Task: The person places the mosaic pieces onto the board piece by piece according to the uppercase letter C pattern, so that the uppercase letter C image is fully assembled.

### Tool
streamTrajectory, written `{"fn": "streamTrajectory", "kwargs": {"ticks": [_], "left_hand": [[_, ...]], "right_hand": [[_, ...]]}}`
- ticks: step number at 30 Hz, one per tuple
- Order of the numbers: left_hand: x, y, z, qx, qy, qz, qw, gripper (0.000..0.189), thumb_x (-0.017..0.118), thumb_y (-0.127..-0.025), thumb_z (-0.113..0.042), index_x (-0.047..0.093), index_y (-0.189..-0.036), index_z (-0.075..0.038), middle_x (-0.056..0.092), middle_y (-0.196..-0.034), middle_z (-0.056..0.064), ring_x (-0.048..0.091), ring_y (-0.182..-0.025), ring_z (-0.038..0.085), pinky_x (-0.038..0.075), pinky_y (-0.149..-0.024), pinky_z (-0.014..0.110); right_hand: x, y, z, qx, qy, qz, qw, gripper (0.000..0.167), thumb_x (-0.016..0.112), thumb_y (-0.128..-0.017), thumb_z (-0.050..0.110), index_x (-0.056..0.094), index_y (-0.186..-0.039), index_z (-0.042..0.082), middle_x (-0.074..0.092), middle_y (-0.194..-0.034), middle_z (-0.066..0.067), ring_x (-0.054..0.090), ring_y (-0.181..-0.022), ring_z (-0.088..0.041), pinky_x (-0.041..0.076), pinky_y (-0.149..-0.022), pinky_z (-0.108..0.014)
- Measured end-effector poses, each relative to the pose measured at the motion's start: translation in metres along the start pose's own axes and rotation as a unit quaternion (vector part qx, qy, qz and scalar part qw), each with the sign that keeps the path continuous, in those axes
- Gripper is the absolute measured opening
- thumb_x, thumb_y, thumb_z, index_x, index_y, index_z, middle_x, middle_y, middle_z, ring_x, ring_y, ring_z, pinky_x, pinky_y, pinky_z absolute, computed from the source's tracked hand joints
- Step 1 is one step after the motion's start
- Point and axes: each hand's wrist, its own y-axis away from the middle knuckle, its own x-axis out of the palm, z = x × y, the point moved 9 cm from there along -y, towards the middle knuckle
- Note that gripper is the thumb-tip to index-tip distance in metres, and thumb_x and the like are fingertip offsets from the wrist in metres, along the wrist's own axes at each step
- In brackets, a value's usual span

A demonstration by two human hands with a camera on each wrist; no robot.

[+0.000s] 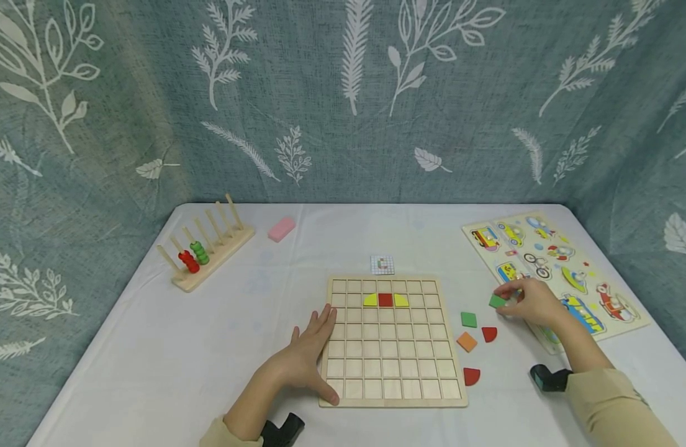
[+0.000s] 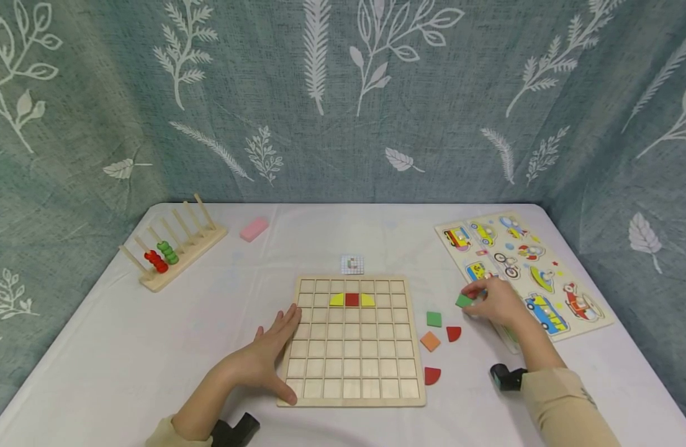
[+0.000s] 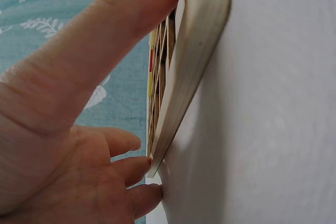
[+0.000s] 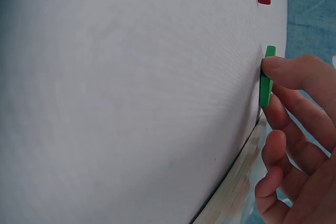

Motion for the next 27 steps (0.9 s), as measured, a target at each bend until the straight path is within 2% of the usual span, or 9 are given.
{"fn": "streamTrajectory", "kwargs": {"ticks": [11, 27], "left_hand": [[0.000, 0.001, -0.001, 0.001, -0.002, 0.000, 1.0000, 0.138, 0.092, -0.038, -0.029, 0.010, -0.145, 0.000, 0.001, -0.152, 0.015, -0.002, -0.137, 0.037, -0.001, -0.101, 0.064], [0.001, 0.001, -0.001, 0.009, 0.001, 0.001, 1.0000, 0.138, 0.092, -0.039, -0.030, 0.010, -0.145, 0.001, 0.001, -0.151, 0.016, -0.002, -0.137, 0.038, -0.001, -0.101, 0.065]], "right_hand": [[0.000, 0.001, 0.001, -0.001, -0.005, 0.000, 1.0000, 0.035, 0.077, -0.070, 0.018, 0.068, -0.101, 0.002, 0.053, -0.083, -0.005, 0.043, -0.072, -0.020, 0.037, -0.055, -0.028], [0.001, -0.002, 0.018, -0.027, -0.010, -0.007, 0.9996, 0.033, 0.075, -0.070, 0.014, 0.069, -0.100, 0.003, 0.057, -0.085, -0.005, 0.042, -0.072, -0.020, 0.035, -0.054, -0.028]]}}
